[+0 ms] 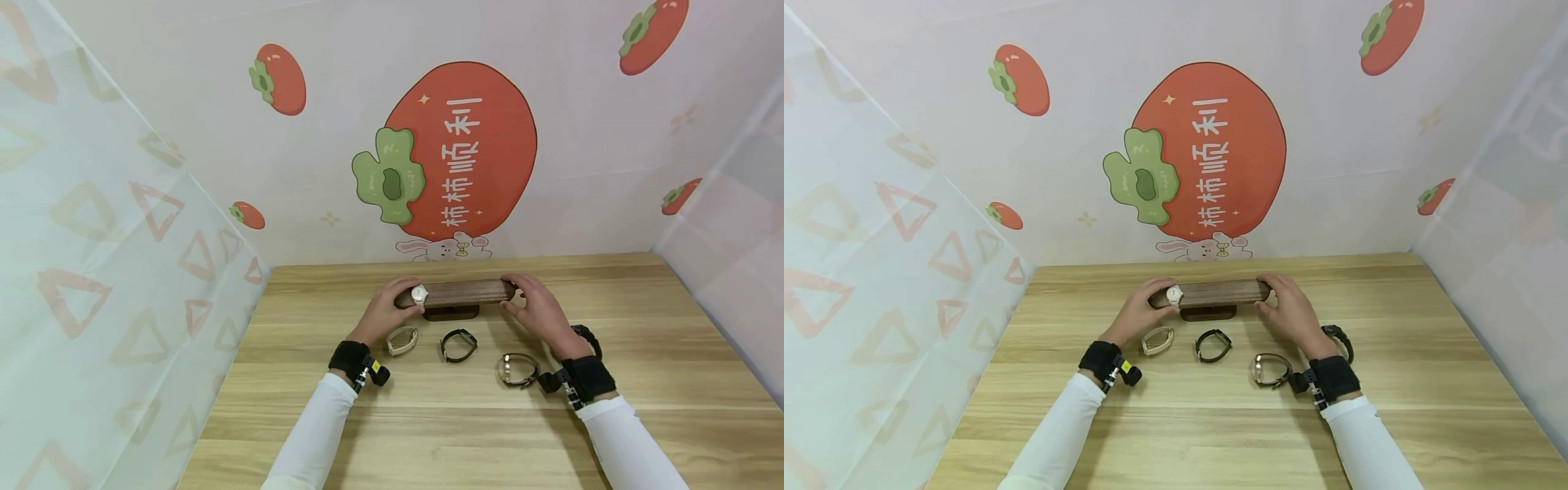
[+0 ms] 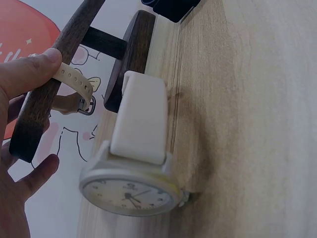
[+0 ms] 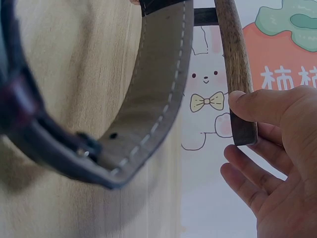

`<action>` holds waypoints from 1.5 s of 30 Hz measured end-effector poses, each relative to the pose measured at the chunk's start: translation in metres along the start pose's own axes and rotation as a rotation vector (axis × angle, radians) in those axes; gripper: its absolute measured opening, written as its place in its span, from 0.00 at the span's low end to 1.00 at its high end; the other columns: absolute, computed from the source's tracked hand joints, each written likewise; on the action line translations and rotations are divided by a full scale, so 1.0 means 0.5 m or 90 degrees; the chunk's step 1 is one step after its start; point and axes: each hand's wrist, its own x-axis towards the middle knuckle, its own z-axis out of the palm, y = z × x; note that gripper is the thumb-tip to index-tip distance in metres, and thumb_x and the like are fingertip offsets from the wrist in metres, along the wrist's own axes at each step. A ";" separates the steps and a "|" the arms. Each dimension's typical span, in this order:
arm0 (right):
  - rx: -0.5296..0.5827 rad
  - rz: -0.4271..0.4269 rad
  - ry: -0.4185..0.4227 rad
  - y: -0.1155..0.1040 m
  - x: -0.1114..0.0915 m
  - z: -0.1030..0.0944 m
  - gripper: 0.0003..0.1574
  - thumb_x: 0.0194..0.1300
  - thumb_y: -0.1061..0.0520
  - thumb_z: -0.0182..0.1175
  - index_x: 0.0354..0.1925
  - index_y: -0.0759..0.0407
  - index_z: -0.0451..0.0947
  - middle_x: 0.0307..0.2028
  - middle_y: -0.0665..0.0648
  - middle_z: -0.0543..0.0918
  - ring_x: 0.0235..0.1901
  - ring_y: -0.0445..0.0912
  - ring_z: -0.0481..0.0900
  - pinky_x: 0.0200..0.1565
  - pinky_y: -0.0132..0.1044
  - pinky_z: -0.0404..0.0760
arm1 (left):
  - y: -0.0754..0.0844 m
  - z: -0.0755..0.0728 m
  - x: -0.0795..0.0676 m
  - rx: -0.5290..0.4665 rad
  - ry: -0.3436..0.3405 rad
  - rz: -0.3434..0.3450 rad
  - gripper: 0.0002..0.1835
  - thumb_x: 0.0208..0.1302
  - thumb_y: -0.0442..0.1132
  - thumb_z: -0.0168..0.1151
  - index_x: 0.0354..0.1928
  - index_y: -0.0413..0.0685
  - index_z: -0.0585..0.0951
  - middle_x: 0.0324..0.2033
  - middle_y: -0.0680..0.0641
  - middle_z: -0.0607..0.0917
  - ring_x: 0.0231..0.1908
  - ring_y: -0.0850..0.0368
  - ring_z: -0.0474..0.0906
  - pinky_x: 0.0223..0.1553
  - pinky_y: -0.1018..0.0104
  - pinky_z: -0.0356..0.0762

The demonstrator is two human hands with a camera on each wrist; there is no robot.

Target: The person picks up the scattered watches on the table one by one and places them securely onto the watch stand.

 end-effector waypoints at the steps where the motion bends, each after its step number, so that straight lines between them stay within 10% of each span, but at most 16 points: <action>1: 0.000 0.000 0.000 0.000 0.000 0.000 0.36 0.66 0.65 0.73 0.69 0.66 0.75 0.65 0.72 0.79 0.65 0.67 0.76 0.56 0.63 0.82 | -0.001 0.001 0.001 0.004 0.001 0.001 0.33 0.65 0.45 0.78 0.71 0.47 0.80 0.68 0.47 0.81 0.71 0.47 0.76 0.74 0.48 0.75; 45: -0.001 -0.003 0.011 0.003 -0.002 0.004 0.36 0.66 0.65 0.73 0.69 0.67 0.75 0.64 0.72 0.80 0.63 0.67 0.78 0.54 0.63 0.83 | 0.031 0.012 0.020 0.132 0.004 0.028 0.35 0.63 0.52 0.78 0.70 0.51 0.81 0.69 0.47 0.82 0.72 0.45 0.74 0.79 0.39 0.65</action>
